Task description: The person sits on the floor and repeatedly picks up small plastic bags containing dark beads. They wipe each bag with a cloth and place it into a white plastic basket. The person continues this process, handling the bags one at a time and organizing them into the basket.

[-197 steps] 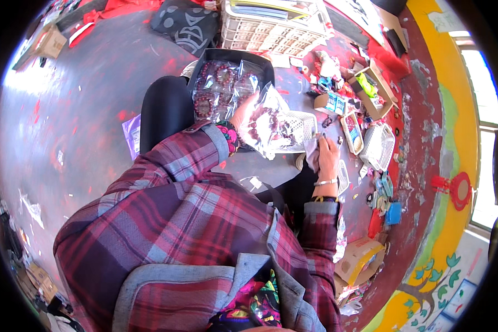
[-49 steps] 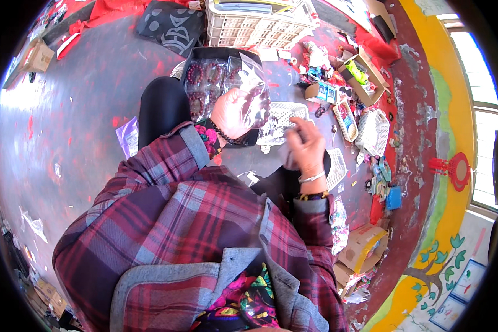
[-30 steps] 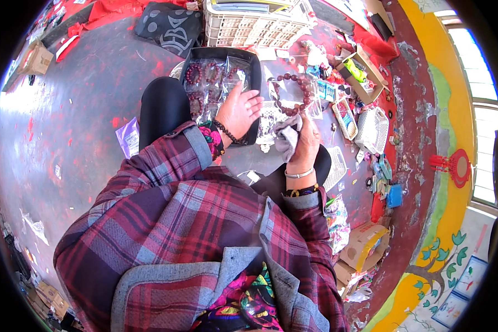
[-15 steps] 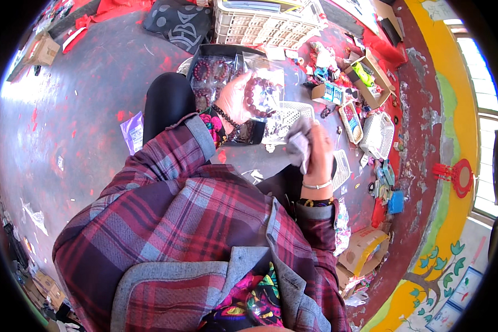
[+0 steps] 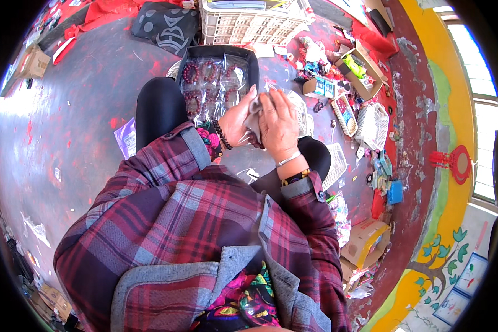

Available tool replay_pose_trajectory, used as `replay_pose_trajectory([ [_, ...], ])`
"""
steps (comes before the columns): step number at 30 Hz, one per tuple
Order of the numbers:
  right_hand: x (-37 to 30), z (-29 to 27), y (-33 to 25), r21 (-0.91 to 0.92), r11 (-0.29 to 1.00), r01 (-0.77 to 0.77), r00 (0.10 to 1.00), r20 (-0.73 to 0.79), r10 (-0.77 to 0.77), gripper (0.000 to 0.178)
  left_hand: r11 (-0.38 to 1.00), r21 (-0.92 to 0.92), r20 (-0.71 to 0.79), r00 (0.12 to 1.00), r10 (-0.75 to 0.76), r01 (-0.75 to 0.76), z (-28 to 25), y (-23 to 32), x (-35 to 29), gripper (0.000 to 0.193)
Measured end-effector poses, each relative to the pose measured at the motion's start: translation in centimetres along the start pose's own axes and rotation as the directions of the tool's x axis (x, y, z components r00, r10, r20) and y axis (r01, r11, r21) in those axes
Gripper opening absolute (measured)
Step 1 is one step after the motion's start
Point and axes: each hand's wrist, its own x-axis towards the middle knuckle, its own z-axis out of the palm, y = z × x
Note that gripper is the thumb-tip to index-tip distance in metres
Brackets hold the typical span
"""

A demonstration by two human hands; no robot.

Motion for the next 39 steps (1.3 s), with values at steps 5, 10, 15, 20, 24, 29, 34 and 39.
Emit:
replay_pose_trajectory([
  [5, 2.5, -0.2, 3.4, 0.017, 0.992, -0.124, 0.992, 0.004, 0.124, 0.029, 0.958, 0.285, 0.123, 0.992, -0.019, -0.017, -2.3, -0.9, 0.5, 0.051],
  [10, -1.3, 0.4, 10.1, 0.114, 0.821, -0.559, 0.825, -0.017, 0.564, 0.021, 0.981, 0.183, 0.048, 0.996, -0.079, 0.069, -2.7, 0.0, 0.4, 0.039],
  [15, -8.0, 1.0, 14.8, 0.878, -0.161, -0.451, 0.481, 0.391, 0.785, 0.022, 0.920, 0.277, -0.249, 0.904, 0.349, -0.279, -7.0, 5.6, 0.2, 0.011],
  [20, -9.0, 0.7, 14.5, 0.910, -0.085, -0.406, 0.591, 0.332, 0.735, 0.026, 0.708, 0.482, -0.256, 0.691, 0.676, -0.515, -11.9, 11.0, -2.1, 0.005],
  [24, -8.1, 0.1, 14.4, 0.888, -0.229, -0.399, 0.511, 0.423, 0.748, 0.027, 0.680, 0.488, -0.405, 0.548, 0.732, -0.547, -17.9, 12.3, -3.5, 0.010],
  [29, -8.3, -0.6, 14.2, 0.890, -0.246, -0.385, 0.498, 0.424, 0.756, 0.027, 0.676, 0.655, -0.501, 0.476, 0.723, -0.337, -20.7, 11.4, -2.7, 0.019],
  [34, -8.1, -0.7, 13.9, 0.862, -0.220, -0.456, 0.434, 0.431, 0.791, 0.026, 0.693, 0.719, -0.566, 0.536, 0.626, -0.051, -25.1, 9.4, 0.3, 0.019],
  [39, -7.7, -0.8, 13.5, 0.832, -0.210, -0.513, 0.362, 0.432, 0.826, 0.025, 0.565, 0.819, -0.426, 0.555, 0.714, -0.098, -25.4, 8.6, 1.9, 0.026],
])
